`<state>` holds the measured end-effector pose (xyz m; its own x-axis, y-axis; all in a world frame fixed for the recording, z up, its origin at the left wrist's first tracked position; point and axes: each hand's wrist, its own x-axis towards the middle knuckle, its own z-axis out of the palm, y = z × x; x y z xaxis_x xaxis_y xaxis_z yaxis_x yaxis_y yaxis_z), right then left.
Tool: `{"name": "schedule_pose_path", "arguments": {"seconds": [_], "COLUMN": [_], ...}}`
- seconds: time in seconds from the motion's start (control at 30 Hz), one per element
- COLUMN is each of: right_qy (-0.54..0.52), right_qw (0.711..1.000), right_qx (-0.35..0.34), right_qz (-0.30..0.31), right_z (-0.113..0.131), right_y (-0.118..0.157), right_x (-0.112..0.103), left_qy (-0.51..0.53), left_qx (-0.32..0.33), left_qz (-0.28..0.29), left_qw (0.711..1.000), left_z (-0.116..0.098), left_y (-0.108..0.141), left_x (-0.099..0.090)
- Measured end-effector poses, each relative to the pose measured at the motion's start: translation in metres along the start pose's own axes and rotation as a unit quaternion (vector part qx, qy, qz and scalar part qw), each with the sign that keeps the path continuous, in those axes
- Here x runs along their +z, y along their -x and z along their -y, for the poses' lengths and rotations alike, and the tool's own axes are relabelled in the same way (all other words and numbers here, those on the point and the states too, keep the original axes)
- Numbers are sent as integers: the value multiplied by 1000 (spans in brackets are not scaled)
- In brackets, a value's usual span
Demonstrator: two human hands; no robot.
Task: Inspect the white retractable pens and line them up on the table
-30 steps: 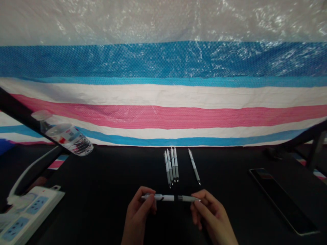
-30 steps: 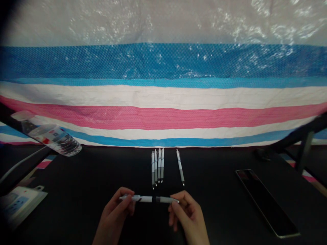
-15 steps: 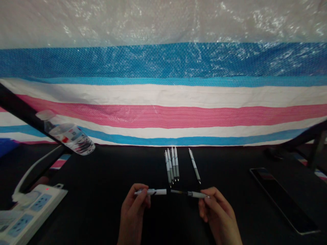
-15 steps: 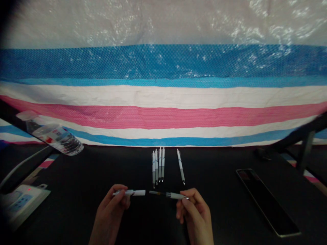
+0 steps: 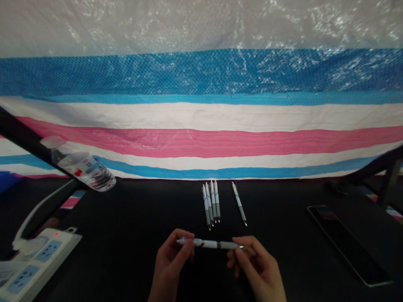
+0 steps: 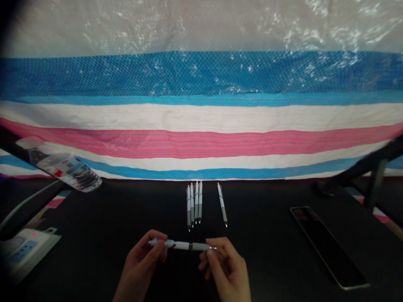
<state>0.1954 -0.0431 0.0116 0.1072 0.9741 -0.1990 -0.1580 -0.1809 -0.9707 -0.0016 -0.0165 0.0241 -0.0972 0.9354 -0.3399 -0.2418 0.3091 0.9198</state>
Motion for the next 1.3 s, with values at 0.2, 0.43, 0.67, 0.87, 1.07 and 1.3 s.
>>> {"name": "schedule_pose_path", "arguments": {"seconds": [0.2, 0.43, 0.67, 0.87, 1.07, 1.3], "right_qy": [180, 111, 169, 194, 208, 204], "right_qw": [982, 989, 984, 975, 974, 974], "right_qx": [-35, -31, -62, -68, -75, -90], "right_qz": [38, 94, 1, 87, 51, 47], "right_z": [-5, -6, -5, -6, -8, -15], "right_y": [-3, -1, 0, 1, -1, -3], "right_x": [-13, -4, -2, -7, -3, -6], "left_qy": [3, 39, 46, 53, 55, 45], "left_qx": [-2, -12, -18, -26, -33, -29], "left_qz": [-5, -7, -3, -3, -4, 12], "left_qw": [1000, 999, 999, 998, 998, 998], "left_z": [-3, -1, 0, 1, -1, 4], "left_y": [2, -3, -3, -3, -3, -5], "left_x": [1, -1, -2, -1, -1, -4]}}
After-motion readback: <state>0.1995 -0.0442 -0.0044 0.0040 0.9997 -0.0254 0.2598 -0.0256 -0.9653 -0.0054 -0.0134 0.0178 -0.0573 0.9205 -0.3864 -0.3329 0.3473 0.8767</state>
